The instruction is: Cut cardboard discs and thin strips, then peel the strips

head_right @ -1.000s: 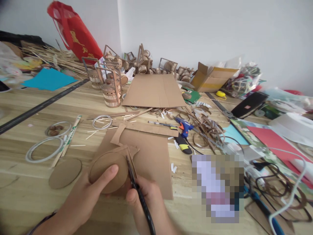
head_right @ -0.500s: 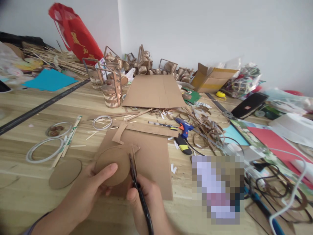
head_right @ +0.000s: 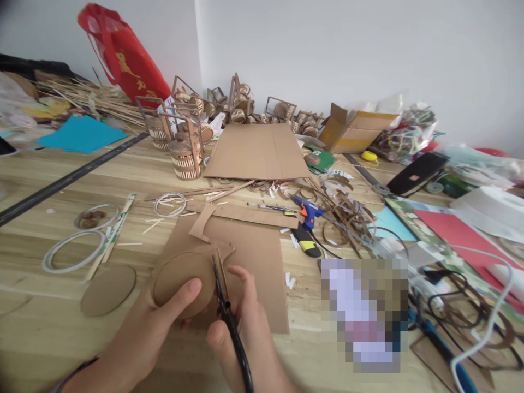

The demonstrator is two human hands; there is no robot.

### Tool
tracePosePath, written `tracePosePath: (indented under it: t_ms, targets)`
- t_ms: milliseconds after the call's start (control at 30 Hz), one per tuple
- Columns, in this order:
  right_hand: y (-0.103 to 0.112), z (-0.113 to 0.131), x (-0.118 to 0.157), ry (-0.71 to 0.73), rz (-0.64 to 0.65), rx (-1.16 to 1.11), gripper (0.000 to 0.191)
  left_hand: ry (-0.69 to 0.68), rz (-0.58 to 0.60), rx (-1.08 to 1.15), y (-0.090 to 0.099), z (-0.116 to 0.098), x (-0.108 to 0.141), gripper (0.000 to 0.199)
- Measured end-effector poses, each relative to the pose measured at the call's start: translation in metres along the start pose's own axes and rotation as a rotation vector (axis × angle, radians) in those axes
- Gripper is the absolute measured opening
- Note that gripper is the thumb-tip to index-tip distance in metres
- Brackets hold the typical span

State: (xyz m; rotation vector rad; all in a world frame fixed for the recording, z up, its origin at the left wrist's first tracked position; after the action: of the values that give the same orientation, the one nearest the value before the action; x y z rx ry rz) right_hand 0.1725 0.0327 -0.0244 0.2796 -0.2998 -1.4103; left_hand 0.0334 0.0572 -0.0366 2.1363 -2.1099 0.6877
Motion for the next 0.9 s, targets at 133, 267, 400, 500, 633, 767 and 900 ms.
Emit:
tracePosePath:
  t_ms: [133,267,400,500,633,767,900]
  targets:
    - [0.0019,0.0038,-0.0017,-0.003,0.018,0.005,0.099,0.0,-0.005,-0.035,0.0012,0.0002,0.0012,0.048]
    - [0.004,0.004,-0.0025,-0.013,-0.014,-0.004,0.098,-0.018,-0.004,-0.049,0.0017,-0.0004,0.0011,0.046]
    - [0.0017,0.0016,-0.0016,-0.013,0.007,-0.034,0.098,-0.003,0.01,-0.043,0.0007,-0.0008,0.0022,0.046]
    - [0.001,0.0002,-0.0007,-0.003,0.016,-0.057,0.094,-0.002,0.017,-0.062,0.0006,-0.0025,0.0037,0.05]
    - [0.002,-0.0005,-0.0004,0.008,0.005,-0.045,0.09,0.016,0.022,-0.08,0.001,-0.0025,0.004,0.053]
    - [0.001,0.001,-0.0004,0.005,0.009,-0.089,0.086,0.04,-0.017,-0.112,0.0048,-0.0011,0.0035,0.055]
    - [-0.0007,0.0025,-0.0011,-0.01,0.04,-0.122,0.082,0.044,-0.018,-0.113,0.0077,0.0008,0.0024,0.055]
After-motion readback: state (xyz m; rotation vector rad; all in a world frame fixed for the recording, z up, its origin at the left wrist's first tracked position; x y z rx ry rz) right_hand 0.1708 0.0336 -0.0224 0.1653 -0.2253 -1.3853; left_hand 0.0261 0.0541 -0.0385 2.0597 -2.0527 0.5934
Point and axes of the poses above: each hand's wrist, its own x-axis away from the middle knuckle, its own y-axis out of the back of the hand, z = x × y, the point moved 7 cm from there along -x, towards the middle knuckle, and after that the axes turned 11 degrees about x, right-handed, at the moved point
